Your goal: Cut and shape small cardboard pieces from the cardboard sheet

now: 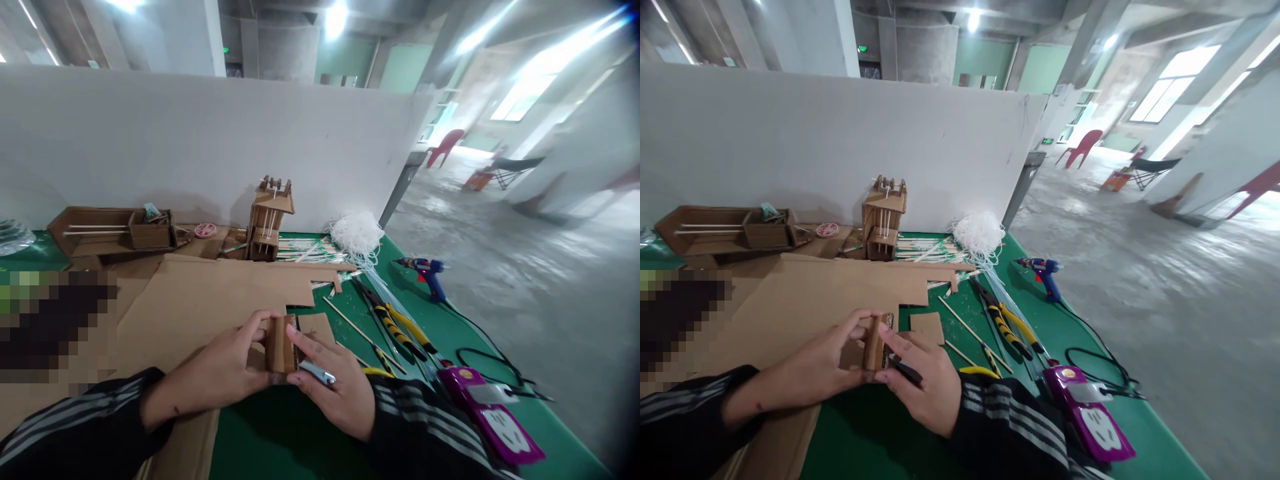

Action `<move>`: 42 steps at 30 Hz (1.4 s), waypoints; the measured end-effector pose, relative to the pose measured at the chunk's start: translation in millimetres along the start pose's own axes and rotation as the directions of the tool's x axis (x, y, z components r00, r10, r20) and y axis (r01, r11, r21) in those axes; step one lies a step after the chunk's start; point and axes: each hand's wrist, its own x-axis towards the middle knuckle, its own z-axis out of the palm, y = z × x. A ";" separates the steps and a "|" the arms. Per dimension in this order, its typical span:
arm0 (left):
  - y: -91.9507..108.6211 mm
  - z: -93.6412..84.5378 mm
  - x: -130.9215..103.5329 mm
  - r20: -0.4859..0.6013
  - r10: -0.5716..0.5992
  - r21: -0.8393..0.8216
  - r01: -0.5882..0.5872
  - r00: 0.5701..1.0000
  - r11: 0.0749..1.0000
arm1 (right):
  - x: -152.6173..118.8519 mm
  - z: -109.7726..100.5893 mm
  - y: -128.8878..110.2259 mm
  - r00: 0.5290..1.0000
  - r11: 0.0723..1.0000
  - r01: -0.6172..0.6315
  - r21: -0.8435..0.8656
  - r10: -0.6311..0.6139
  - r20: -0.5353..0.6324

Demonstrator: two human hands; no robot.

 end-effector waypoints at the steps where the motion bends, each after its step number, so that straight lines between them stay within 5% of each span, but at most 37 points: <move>1: -0.5 0.9 0.1 0.009 0.004 -0.011 -0.004 1.000 1.000 | 0.3 0.4 0.5 1.000 1.000 0.011 -0.007 -0.011 0.006; 6: -3.0 4.5 -0.7 0.040 0.000 -0.042 0.001 0.999 0.999 | 0.6 1.8 0.2 0.998 0.999 0.038 0.012 -0.039 0.056; 12: -4.9 13.4 -1.2 0.083 0.001 -0.287 0.022 0.997 0.958 | 0.4 5.0 -1.2 0.999 0.997 0.053 0.055 -0.054 0.009; 17: -3.1 26.1 -1.0 0.175 0.011 -0.571 0.092 0.984 0.816 | 0.4 10.0 -3.8 0.995 0.995 -0.002 0.103 0.013 -0.100; 20: -3.1 31.9 -0.6 0.186 0.068 -0.664 0.075 0.980 0.744 | -0.1 10.0 -7.7 0.992 0.981 -0.091 0.173 0.105 -0.071; 25: -1.3 35.0 0.8 0.180 0.112 -0.644 0.031 0.977 0.765 | 1.6 6.2 -14.6 0.978 0.944 -0.209 0.256 0.207 0.037; 37: -0.3 35.3 4.8 0.194 0.078 -0.608 0.058 0.978 0.792 | 1.2 7.7 -14.2 0.962 0.937 -0.258 0.234 0.272 -0.030; 42: -7.4 34.3 6.7 0.245 0.007 -0.650 0.158 0.970 0.744 | -1.5 9.8 -11.3 0.945 0.920 -0.302 0.249 0.323 -0.045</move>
